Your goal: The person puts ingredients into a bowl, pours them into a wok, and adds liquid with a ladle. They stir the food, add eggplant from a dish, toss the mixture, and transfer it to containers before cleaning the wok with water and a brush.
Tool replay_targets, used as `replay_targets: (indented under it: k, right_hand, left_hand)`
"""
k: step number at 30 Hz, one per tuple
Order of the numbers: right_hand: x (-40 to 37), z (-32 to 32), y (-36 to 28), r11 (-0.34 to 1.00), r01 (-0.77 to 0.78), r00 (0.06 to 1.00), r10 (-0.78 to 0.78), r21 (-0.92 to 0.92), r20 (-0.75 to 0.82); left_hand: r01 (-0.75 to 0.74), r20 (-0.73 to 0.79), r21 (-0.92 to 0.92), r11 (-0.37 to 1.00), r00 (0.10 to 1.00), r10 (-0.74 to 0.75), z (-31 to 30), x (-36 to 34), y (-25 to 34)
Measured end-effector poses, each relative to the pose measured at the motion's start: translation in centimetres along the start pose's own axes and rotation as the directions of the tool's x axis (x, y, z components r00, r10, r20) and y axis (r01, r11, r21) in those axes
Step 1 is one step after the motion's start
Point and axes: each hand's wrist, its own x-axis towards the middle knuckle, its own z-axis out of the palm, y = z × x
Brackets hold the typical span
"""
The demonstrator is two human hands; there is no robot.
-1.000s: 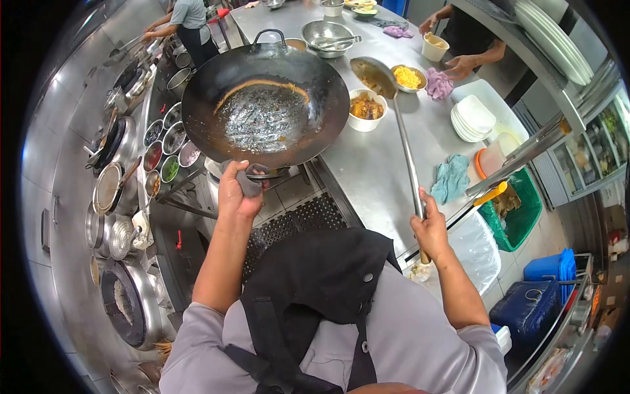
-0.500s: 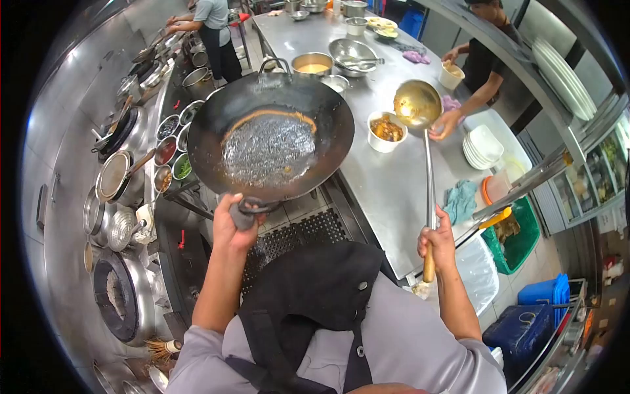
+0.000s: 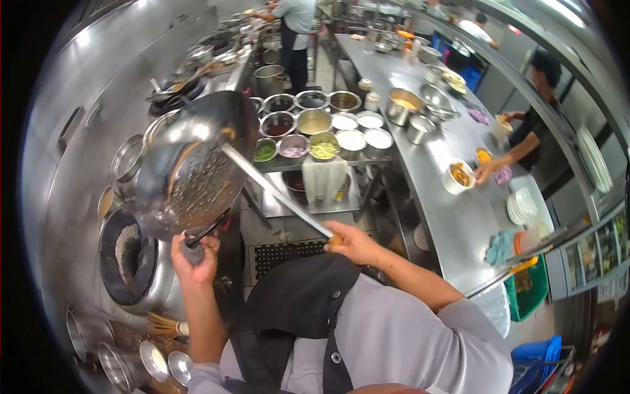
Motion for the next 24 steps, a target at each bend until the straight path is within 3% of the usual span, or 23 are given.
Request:
replay_targets:
  k: [1, 3, 6, 8, 12, 14, 15, 17, 20, 22, 23, 24]
  right_hand:
    - [1.7, 2.3, 0.5, 0.999, -0.008, 0.997, 0.004, 0.050, 0.078]
    - [4.8, 5.6, 0.8, 0.994, -0.023, 0.969, -0.003, 0.103, 0.247]
    - [9.2, 8.8, -1.7, 0.998, -0.037, 0.937, 0.016, 0.056, 0.348]
    - [12.2, 11.8, -0.4, 0.951, -0.175, 0.903, 0.051, 0.257, 0.426]
    - [19.0, 16.7, -2.7, 0.966, -0.190, 0.838, 0.067, 0.175, 0.542]
    - [24.6, 19.8, -5.8, 0.999, 0.025, 0.826, -0.002, -0.032, 0.564]
    - [27.2, 22.1, -9.0, 0.988, -0.132, 0.795, 0.056, 0.081, 0.605]
    - [34.4, 26.7, -12.2, 0.998, 0.051, 0.817, -0.054, 0.022, 0.575]
    - [46.8, 34.4, -16.8, 0.973, 0.213, 0.744, -0.221, 0.089, 0.631]
    - [55.1, 40.3, -19.3, 0.889, 0.449, 0.698, -0.288, -0.087, 0.656]
    - [58.7, 43.8, -19.5, 0.865, 0.483, 0.715, -0.296, -0.140, 0.633]
    - [64.4, 48.7, -16.5, 0.699, 0.691, 0.639, -0.473, -0.183, 0.607]
  left_hand:
    - [-0.142, -0.067, 0.053, 0.988, 0.987, 0.145, -0.7, -0.8, 1.5]
    - [-0.234, -0.135, 0.061, 0.970, 0.961, 0.240, -3.5, -1.1, 5.3]
    - [-0.379, -0.291, 0.021, 0.925, 0.883, 0.368, -8.0, -2.7, 10.6]
    - [-0.485, -0.283, 0.007, 0.874, 0.838, 0.467, -10.9, -3.5, 13.1]
    - [-0.608, -0.415, -0.073, 0.791, 0.739, 0.530, -14.5, -3.6, 16.8]
    - [-0.680, -0.495, -0.116, 0.724, 0.672, 0.551, -14.7, -2.5, 18.6]
    - [-0.678, -0.465, -0.161, 0.717, 0.693, 0.551, -16.6, -1.2, 20.3]
    - [-0.749, -0.497, -0.139, 0.648, 0.619, 0.609, -18.6, 2.1, 22.3]
    - [-0.814, -0.518, -0.092, 0.573, 0.531, 0.671, -20.1, 5.6, 25.0]
    - [-0.836, -0.530, -0.057, 0.546, 0.489, 0.693, -19.8, 6.7, 26.2]
    - [-0.858, -0.578, -0.023, 0.513, 0.430, 0.693, -19.3, 6.9, 26.3]
    - [-0.875, -0.625, 0.010, 0.484, 0.372, 0.686, -18.8, 7.1, 26.0]
